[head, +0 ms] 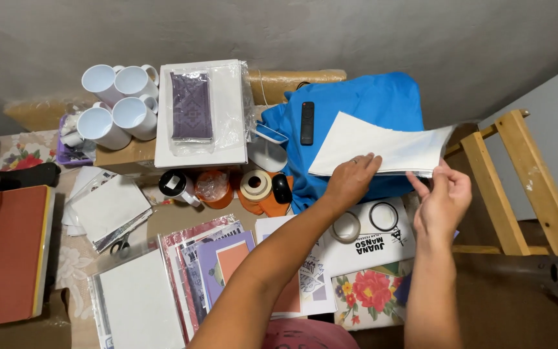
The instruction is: The person sorts and stacks printed sheets and cards on a cluttered work table. They handle pink and blue sheets, place them into plastic sleeves, and arrange various printed designs including cartoon characters and color swatches. The person also moves a blue cloth and a remote control while organizing the items.
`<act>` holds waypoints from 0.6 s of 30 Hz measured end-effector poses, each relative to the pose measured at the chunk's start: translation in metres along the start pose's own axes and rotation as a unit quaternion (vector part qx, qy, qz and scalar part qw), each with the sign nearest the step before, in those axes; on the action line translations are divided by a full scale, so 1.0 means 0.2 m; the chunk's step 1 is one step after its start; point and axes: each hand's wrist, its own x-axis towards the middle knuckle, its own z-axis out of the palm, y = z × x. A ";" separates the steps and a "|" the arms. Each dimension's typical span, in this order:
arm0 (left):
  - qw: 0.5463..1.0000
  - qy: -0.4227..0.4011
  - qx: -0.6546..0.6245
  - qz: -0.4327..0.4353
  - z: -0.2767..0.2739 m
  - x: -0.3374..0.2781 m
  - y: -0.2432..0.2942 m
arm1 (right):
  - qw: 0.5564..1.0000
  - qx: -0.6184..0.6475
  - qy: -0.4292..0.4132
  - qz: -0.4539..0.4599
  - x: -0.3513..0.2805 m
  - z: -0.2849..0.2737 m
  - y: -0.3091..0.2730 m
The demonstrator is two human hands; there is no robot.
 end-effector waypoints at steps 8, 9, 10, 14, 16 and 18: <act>0.991 0.033 -0.107 -0.070 -0.74 0.11 0.17 | 0.991 -0.004 -0.098 -0.087 -0.32 0.01 0.01; 0.990 0.023 -0.103 -0.089 -0.88 0.13 0.18 | 0.991 -0.010 -0.119 -0.062 -0.37 0.04 0.04; 0.990 0.024 -0.100 -0.091 -0.96 0.12 0.20 | 0.991 -0.008 -0.123 -0.060 -0.43 0.09 0.05; 0.995 -0.017 -0.028 -0.099 -1.32 0.06 0.39 | 0.934 0.184 -0.295 0.080 -0.66 0.31 0.10; 0.994 -0.025 0.023 -0.100 -1.38 -0.01 0.50 | 0.889 0.283 -0.332 0.136 -0.71 0.39 0.13; 0.989 -0.009 0.092 -0.112 -1.31 -0.13 0.58 | 0.850 0.320 -0.353 0.225 -0.73 0.41 0.17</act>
